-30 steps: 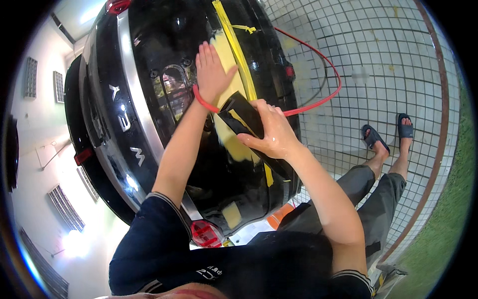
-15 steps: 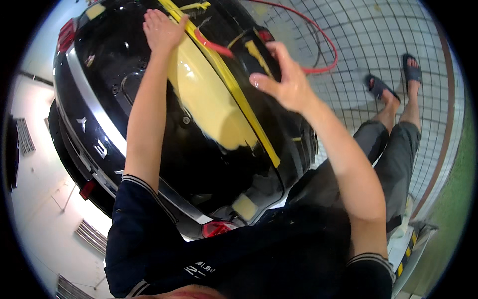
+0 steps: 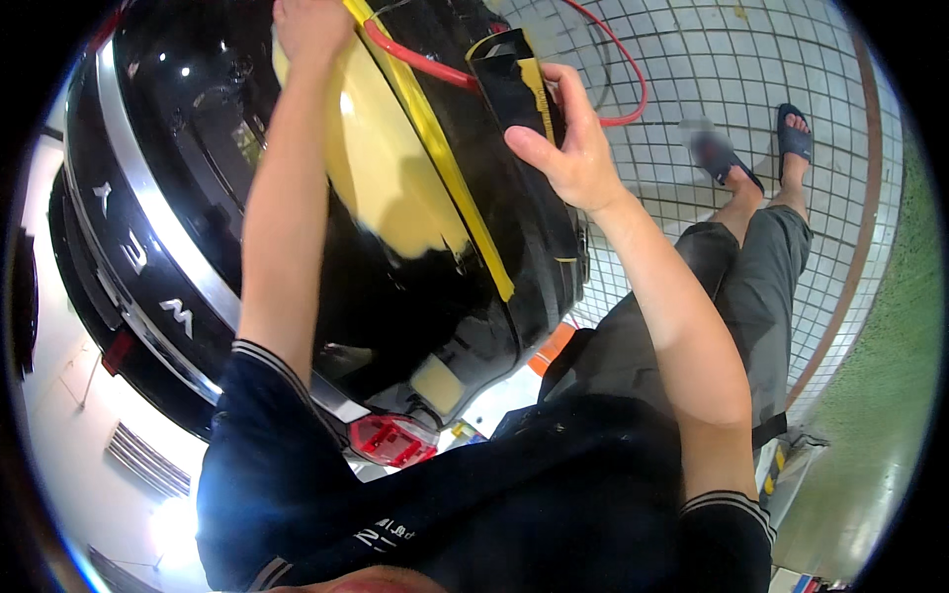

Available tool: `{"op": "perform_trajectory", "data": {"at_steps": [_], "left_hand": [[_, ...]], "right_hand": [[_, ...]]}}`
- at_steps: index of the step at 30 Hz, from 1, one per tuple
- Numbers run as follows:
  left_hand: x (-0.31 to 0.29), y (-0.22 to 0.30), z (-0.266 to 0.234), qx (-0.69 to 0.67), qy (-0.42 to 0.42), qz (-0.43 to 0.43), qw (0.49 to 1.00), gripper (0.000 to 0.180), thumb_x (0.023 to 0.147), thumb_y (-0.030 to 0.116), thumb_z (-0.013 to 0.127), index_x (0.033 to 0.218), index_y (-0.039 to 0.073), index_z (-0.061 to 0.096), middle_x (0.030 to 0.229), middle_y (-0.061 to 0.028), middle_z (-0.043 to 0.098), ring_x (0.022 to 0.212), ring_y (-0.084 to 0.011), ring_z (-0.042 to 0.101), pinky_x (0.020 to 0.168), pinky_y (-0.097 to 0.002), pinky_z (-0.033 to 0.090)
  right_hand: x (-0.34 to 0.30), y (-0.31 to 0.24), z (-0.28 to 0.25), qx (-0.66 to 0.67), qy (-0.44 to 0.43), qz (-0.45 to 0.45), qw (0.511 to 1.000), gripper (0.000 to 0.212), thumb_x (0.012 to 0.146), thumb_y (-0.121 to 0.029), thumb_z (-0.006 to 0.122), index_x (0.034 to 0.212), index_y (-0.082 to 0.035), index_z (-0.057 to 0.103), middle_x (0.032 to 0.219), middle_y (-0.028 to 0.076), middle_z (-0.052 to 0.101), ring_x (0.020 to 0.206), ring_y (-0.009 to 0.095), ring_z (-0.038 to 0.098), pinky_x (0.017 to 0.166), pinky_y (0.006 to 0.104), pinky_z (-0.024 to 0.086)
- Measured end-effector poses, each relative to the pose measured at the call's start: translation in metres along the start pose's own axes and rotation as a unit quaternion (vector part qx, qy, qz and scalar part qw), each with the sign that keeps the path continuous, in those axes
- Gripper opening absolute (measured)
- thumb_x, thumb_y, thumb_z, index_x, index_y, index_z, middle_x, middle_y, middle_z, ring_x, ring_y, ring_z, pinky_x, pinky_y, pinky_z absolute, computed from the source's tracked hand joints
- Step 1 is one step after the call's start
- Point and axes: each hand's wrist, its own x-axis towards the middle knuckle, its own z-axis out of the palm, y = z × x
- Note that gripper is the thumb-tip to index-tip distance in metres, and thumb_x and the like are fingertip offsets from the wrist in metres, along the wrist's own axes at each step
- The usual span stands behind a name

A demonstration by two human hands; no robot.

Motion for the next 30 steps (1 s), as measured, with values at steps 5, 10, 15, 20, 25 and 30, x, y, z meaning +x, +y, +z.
{"op": "perform_trajectory", "data": {"at_steps": [5,10,15,20,25,30], "left_hand": [[-0.122,0.051,-0.059,0.071,-0.071,-0.045,0.994,0.065,0.103,0.027,0.048,0.157,-0.007,0.039,0.168,-0.0205,0.034,0.157,-0.036,0.027,0.128,-0.0471,0.021],[-0.229,0.083,-0.118,0.04,-0.134,-0.023,0.99,0.06,0.099,0.017,0.046,0.154,-0.006,0.043,0.166,-0.0198,0.038,0.155,-0.0333,0.033,0.123,-0.0464,0.029],[-0.322,0.115,-0.151,-0.036,-0.244,-0.019,0.969,0.06,0.098,0.018,0.049,0.154,-0.004,0.045,0.165,-0.0176,0.039,0.155,-0.0288,0.034,0.12,-0.0441,0.031],[-0.392,0.144,-0.179,-0.028,-0.333,-0.018,0.942,0.068,0.094,0.02,0.052,0.158,-0.001,0.042,0.171,-0.0107,0.033,0.159,-0.0239,0.026,0.125,-0.0384,0.022],[-0.433,0.164,-0.201,-0.056,-0.381,-0.041,0.922,0.068,0.095,0.015,0.05,0.159,-0.002,0.039,0.172,-0.0105,0.031,0.16,-0.0218,0.025,0.127,-0.0391,0.02],[-0.455,0.177,-0.223,-0.199,-0.373,-0.121,0.898,0.067,0.09,0.007,0.055,0.156,-0.002,0.043,0.165,-0.0151,0.04,0.154,-0.0284,0.036,0.124,-0.0425,0.03]], "right_hand": [[-0.013,-0.007,0.001,-0.025,0.032,0.042,0.998,0.071,0.088,-0.03,0.082,0.143,-0.003,0.045,0.122,0.005,0.061,0.108,0.013,0.056,0.097,0.0293,0.046],[-0.021,-0.007,0.007,-0.004,-0.007,0.072,0.997,0.071,0.088,-0.029,0.082,0.142,-0.002,0.045,0.122,0.005,0.06,0.107,0.013,0.055,0.097,0.0294,0.045],[-0.032,0.002,0.01,0.014,-0.064,0.112,0.992,0.072,0.087,-0.026,0.082,0.144,-0.002,0.043,0.124,0.006,0.06,0.109,0.014,0.056,0.099,0.0301,0.045],[-0.044,0.002,0.011,-0.065,-0.082,0.134,0.985,0.08,0.082,-0.025,0.086,0.145,-0.002,0.041,0.129,0.01,0.059,0.117,0.019,0.057,0.104,0.0336,0.045],[-0.059,0.004,0.007,-0.123,-0.116,0.119,0.978,0.088,0.076,-0.028,0.091,0.144,-0.003,0.041,0.13,0.011,0.059,0.119,0.022,0.057,0.105,0.0366,0.046],[-0.077,0.007,-0.001,-0.154,-0.148,0.114,0.97,0.089,0.074,-0.031,0.093,0.142,-0.002,0.044,0.127,0.012,0.058,0.117,0.024,0.057,0.104,0.0378,0.047]]}}
